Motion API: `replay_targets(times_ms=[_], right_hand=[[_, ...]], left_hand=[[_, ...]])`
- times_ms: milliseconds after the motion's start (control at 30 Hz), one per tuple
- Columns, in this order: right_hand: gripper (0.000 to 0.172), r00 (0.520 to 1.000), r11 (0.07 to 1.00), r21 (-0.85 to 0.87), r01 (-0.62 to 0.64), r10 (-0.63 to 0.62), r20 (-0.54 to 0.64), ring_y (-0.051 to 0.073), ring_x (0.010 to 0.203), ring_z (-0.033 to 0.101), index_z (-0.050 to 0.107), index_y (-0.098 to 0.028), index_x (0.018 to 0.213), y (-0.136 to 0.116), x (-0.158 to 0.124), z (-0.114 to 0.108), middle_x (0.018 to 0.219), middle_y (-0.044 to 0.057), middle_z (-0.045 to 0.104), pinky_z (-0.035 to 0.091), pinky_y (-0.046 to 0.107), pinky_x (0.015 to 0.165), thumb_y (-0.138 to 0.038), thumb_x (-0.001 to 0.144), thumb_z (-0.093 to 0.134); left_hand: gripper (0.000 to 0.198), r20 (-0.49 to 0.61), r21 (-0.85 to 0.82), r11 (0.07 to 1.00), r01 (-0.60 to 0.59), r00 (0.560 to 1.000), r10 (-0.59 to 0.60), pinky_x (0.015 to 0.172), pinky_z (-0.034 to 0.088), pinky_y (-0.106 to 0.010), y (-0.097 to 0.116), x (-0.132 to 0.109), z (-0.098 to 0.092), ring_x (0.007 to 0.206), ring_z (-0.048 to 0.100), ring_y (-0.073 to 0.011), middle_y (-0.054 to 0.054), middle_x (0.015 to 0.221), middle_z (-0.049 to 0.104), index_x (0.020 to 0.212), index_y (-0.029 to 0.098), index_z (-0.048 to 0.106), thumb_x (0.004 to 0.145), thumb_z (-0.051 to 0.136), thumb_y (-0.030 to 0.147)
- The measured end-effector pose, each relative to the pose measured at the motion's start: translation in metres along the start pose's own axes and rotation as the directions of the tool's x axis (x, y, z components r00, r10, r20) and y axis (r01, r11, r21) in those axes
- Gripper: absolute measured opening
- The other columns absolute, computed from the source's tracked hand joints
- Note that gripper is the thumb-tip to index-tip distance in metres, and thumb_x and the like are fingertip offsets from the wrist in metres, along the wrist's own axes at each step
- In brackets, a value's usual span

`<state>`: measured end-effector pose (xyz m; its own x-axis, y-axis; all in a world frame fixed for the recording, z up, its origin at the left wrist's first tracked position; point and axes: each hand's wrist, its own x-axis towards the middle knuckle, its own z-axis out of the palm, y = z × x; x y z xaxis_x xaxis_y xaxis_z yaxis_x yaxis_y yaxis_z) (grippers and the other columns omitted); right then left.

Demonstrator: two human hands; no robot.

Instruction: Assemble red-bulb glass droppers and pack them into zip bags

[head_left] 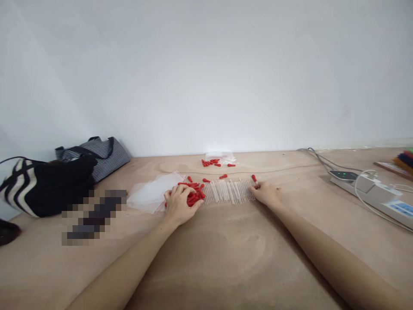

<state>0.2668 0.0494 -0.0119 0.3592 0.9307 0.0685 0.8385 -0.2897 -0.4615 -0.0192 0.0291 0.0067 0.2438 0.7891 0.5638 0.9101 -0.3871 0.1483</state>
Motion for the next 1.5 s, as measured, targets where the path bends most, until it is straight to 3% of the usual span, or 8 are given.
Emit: replay_targets(times_ms=[467, 667, 833, 933, 1133, 1267, 1367, 1500], right_hand=[[0.028, 1.0, 0.996, 0.093, 0.014, -0.015, 0.012, 0.023, 0.074, 0.059, 0.06, -0.02, 0.06, 0.001, 0.005, 0.001, 0.064, 0.005, 0.063, 0.033, 0.04, 0.08, -0.038, 0.073, 0.044], [0.027, 0.993, 0.985, 0.141, 0.101, -0.091, -0.075, 0.024, 0.08, 0.057, 0.056, -0.019, 0.068, -0.001, 0.0, 0.002, 0.073, 0.007, 0.062, 0.033, 0.039, 0.078, -0.036, 0.078, 0.039], [0.02, 0.965, 0.941, 0.226, 0.25, -0.226, -0.13, 0.018, 0.073, 0.054, 0.046, -0.018, 0.077, -0.002, -0.007, 0.01, 0.075, 0.005, 0.058, 0.038, 0.031, 0.071, -0.029, 0.083, 0.031], [0.013, 0.907, 0.849, 0.319, 0.42, -0.387, -0.165, 0.014, 0.067, 0.052, 0.04, -0.019, 0.077, -0.002, -0.013, 0.014, 0.073, 0.002, 0.054, 0.039, 0.026, 0.064, -0.027, 0.083, 0.032], [0.009, 0.654, 0.574, 0.319, 0.754, -0.7, -0.287, 0.016, 0.066, 0.051, 0.046, -0.019, 0.083, -0.01, -0.034, 0.021, 0.072, 0.004, 0.056, 0.038, 0.029, 0.064, -0.02, 0.083, 0.038], [0.032, 0.555, 0.509, 0.23, 0.83, -0.798, -0.237, 0.016, 0.076, 0.052, 0.048, -0.018, 0.108, -0.016, -0.046, 0.028, 0.083, 0.006, 0.058, 0.035, 0.031, 0.072, -0.009, 0.082, 0.033], [0.037, 0.532, 0.506, 0.171, 0.846, -0.825, -0.189, 0.015, 0.076, 0.052, 0.051, -0.02, 0.108, -0.019, -0.05, 0.031, 0.084, 0.005, 0.058, 0.032, 0.031, 0.073, -0.005, 0.081, 0.032], [0.027, 0.569, 0.544, 0.169, 0.822, -0.801, -0.188, 0.013, 0.077, 0.054, 0.055, -0.022, 0.102, -0.022, -0.053, 0.029, 0.085, 0.003, 0.06, 0.028, 0.031, 0.074, -0.012, 0.084, 0.037]], left_hand=[[0.012, 0.133, 0.001, 0.983, -0.185, 0.974, 0.184, 0.073, 0.03, -0.042, 0.011, 0.016, 0.014, 0.084, 0.051, -0.0228, -0.004, 0.084, 0.061, 0.078, 0.022, 0.065, 0.074, 0.054, 0.02], [0.01, 0.086, -0.08, 0.98, -0.182, 0.978, 0.189, 0.074, 0.034, -0.042, 0.01, 0.016, 0.016, 0.081, 0.052, -0.0216, -0.004, 0.079, 0.059, 0.074, 0.019, 0.063, 0.077, 0.053, 0.02], [0.012, -0.056, -0.39, 0.886, -0.251, 0.967, 0.249, 0.074, 0.042, -0.032, 0.012, 0.011, 0.012, 0.081, 0.051, -0.0169, -0.005, 0.083, 0.054, 0.08, 0.016, 0.055, 0.083, 0.045, 0.022], [0.012, -0.022, -0.563, 0.81, -0.164, 0.983, 0.183, 0.068, 0.044, -0.028, 0.021, 0.001, 0.01, 0.073, 0.053, -0.0143, -0.003, 0.079, 0.054, 0.086, 0.017, 0.05, 0.086, 0.039, 0.023], [0.012, 0.186, -0.797, 0.596, 0.098, 0.979, 0.086, 0.065, 0.048, -0.026, 0.034, -0.014, 0.016, 0.071, 0.057, -0.0136, -0.004, 0.079, 0.056, 0.08, 0.016, 0.05, 0.082, 0.045, 0.026], [0.01, 0.192, -0.814, 0.561, 0.151, 0.981, 0.015, 0.063, 0.05, -0.025, 0.036, -0.015, 0.022, 0.071, 0.059, -0.0138, -0.004, 0.08, 0.056, 0.074, 0.016, 0.049, 0.074, 0.056, 0.023], [0.017, 0.204, -0.803, 0.575, 0.16, 0.979, 0.012, 0.071, 0.052, -0.028, 0.036, -0.015, 0.023, 0.081, 0.061, -0.0154, -0.006, 0.094, 0.058, 0.091, 0.016, 0.052, 0.075, 0.054, 0.021], [0.028, 0.209, -0.75, 0.644, 0.152, 0.978, 0.013, 0.08, 0.05, -0.031, 0.034, -0.015, 0.023, 0.09, 0.06, -0.0174, -0.008, 0.098, 0.061, 0.104, 0.015, 0.052, 0.076, 0.05, 0.018]])
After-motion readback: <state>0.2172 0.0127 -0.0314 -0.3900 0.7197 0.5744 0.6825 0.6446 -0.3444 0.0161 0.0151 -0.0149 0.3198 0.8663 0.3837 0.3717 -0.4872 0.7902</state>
